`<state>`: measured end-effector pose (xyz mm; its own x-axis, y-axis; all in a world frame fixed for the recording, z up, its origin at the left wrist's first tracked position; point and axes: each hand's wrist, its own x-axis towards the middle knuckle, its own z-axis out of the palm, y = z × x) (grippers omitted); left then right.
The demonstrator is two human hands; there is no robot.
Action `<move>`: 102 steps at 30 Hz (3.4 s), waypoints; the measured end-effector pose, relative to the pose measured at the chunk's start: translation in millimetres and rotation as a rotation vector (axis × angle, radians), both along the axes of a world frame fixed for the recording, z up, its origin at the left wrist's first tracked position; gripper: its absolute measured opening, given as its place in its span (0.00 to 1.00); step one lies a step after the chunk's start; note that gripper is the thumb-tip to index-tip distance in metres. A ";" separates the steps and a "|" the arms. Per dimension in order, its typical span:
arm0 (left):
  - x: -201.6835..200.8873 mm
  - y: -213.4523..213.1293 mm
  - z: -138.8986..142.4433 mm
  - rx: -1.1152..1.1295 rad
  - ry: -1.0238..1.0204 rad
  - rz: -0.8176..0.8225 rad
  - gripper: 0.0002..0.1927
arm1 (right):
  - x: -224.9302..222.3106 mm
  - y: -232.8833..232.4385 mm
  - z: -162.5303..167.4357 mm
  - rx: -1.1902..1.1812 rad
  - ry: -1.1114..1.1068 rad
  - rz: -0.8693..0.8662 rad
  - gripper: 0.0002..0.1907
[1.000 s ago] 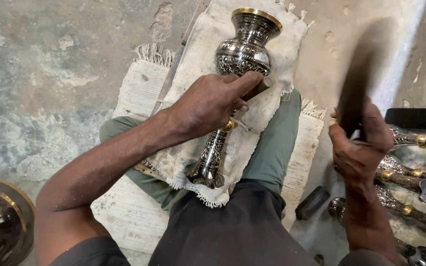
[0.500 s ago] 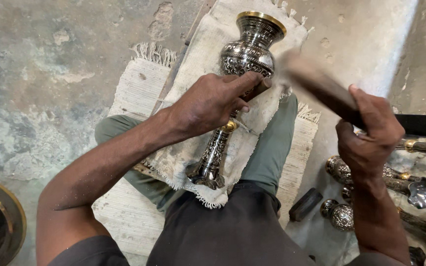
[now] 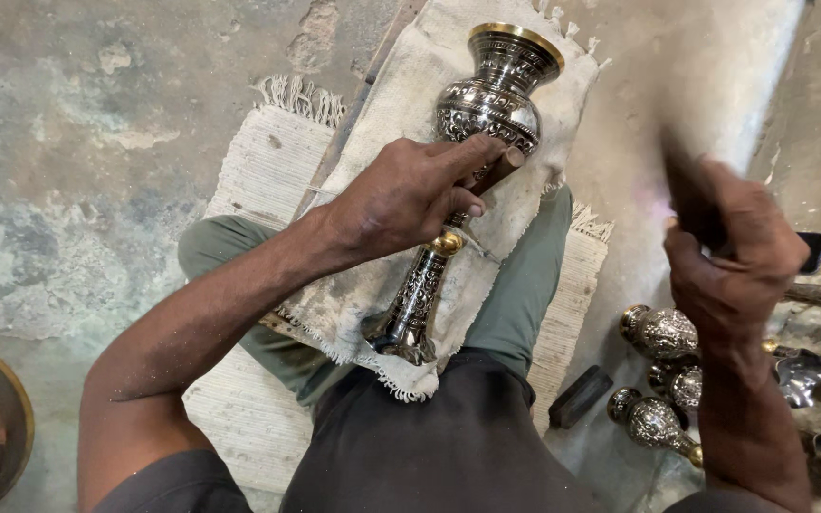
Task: The person sits on the floor with an engraved metal vase on a cloth across their lap. They hold a punch against the vase's surface and strike it with a wooden mallet, working the pattern around the body, briefly retie a string around the vase, then resume hammering.
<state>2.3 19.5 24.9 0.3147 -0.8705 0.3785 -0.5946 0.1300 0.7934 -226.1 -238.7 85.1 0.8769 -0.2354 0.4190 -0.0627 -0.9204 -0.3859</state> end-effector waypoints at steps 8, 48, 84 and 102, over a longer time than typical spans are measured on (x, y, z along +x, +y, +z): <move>-1.8 1.6 -0.5 -0.010 0.089 0.008 0.24 | 9.8 -5.6 11.4 -0.126 -0.013 0.056 0.25; 1.5 59.8 -10.9 0.423 0.725 0.163 0.19 | -50.9 55.8 -158.2 0.525 0.328 -0.795 0.11; -92.2 128.8 -12.5 0.296 0.621 -0.335 0.13 | 0.1 133.4 -76.8 0.304 0.106 0.362 0.23; -75.1 161.0 -34.4 0.321 0.261 0.119 0.18 | 46.0 173.0 -108.8 -0.203 0.023 0.280 0.26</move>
<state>-72.8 180.5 -9.4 0.4692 -0.8830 -0.0114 -0.3645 -0.2054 0.9082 -180.1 -65.7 -23.7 0.9053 0.1022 0.4122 0.1969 -0.9610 -0.1942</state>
